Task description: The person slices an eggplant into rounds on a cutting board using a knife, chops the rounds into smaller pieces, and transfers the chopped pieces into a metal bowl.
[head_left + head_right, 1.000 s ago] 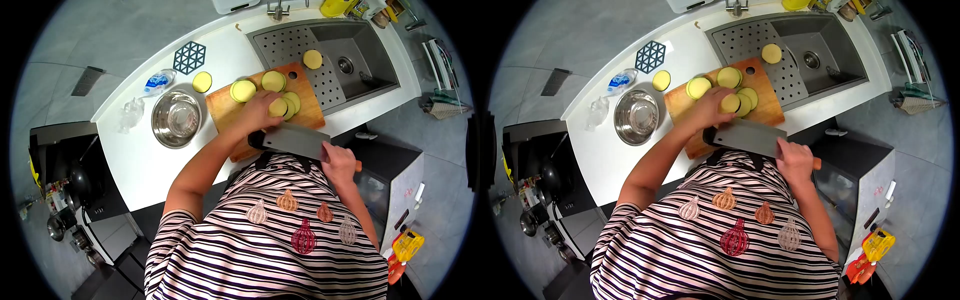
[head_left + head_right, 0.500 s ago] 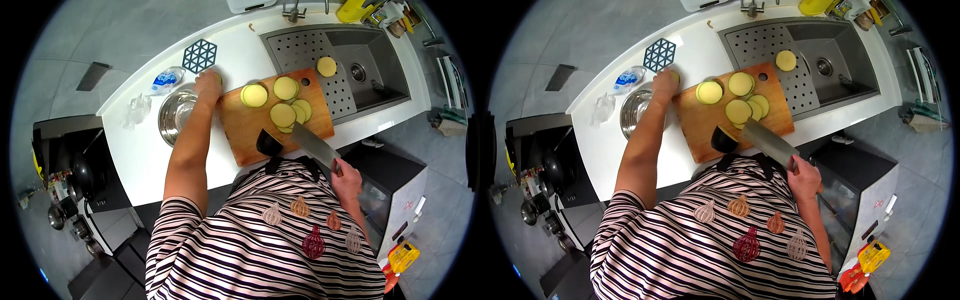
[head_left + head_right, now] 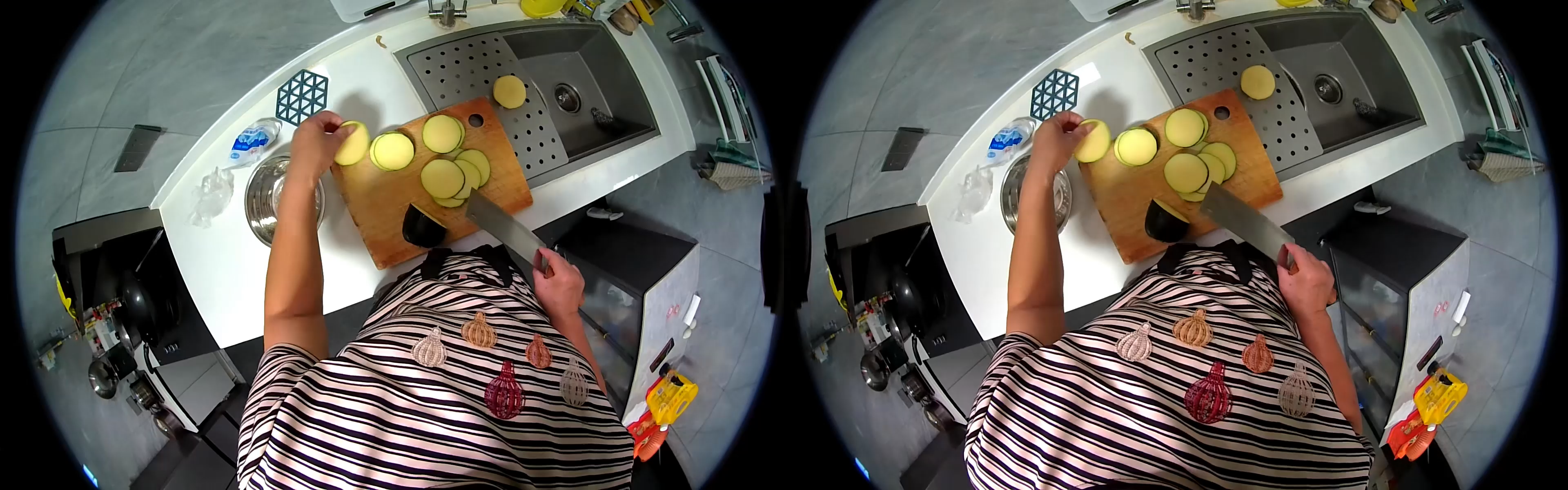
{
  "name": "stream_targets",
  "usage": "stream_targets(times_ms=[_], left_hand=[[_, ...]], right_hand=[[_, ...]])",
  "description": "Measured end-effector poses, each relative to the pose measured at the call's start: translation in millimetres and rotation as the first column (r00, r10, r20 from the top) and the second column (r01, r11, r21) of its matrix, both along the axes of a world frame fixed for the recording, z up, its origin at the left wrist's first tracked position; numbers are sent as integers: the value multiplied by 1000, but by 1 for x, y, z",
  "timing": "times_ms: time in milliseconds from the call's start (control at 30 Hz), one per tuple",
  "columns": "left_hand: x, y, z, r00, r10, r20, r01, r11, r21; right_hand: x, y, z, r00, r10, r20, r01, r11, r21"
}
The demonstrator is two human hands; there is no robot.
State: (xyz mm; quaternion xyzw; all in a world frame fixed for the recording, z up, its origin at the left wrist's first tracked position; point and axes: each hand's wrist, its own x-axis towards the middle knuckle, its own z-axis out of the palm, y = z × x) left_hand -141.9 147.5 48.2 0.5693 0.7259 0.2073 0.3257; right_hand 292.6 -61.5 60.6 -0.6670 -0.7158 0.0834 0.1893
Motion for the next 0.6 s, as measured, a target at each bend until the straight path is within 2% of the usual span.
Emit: stream_targets(times_ms=[33, 100, 167, 233, 267, 300, 367, 500, 567, 600], left_hand=[[10, -7, 1, 946, 55, 320, -54, 998, -13], [44, -19, -13, 836, -44, 547, 5, 997, 72], [78, -29, -28, 918, -125, 377, 108, 992, 66], [104, -39, -37, 926, -188, 328, 199, 980, -1], [110, -40, -40, 950, -248, 187, 250, 968, 15], [115, -42, -37, 948, -256, 191, 258, 966, 17], [121, -46, -29, 919, -369, -140, 373, 928, 2], [123, -41, -17, 864, -492, -105, 458, 856, -240], [129, -40, -28, 860, -502, -89, 465, 843, -270], [133, -40, -31, 857, -511, -73, 470, 831, -298]], right_hand=[[1, -2, 0, 1000, -16, -12, 15, 999, -41], [0, -4, -2, 998, -49, -26, 47, 995, -86], [-2, -5, -4, 995, -91, -39, 85, 988, -128], [-4, -7, -2, 987, -132, -87, 112, 974, -198], [-5, -9, -1, 987, -141, -82, 122, 973, -198], [-6, -11, 0, 984, -150, -100, 125, 968, -215], [-8, -11, -1, 979, -164, -123, 133, 965, -226], [-11, -14, 0, 972, -208, -109, 153, 913, -377], [-10, -9, 1, 974, -210, -87, 152, 888, -435], [-9, -4, 1, 988, -136, -70, 87, 876, -475]])
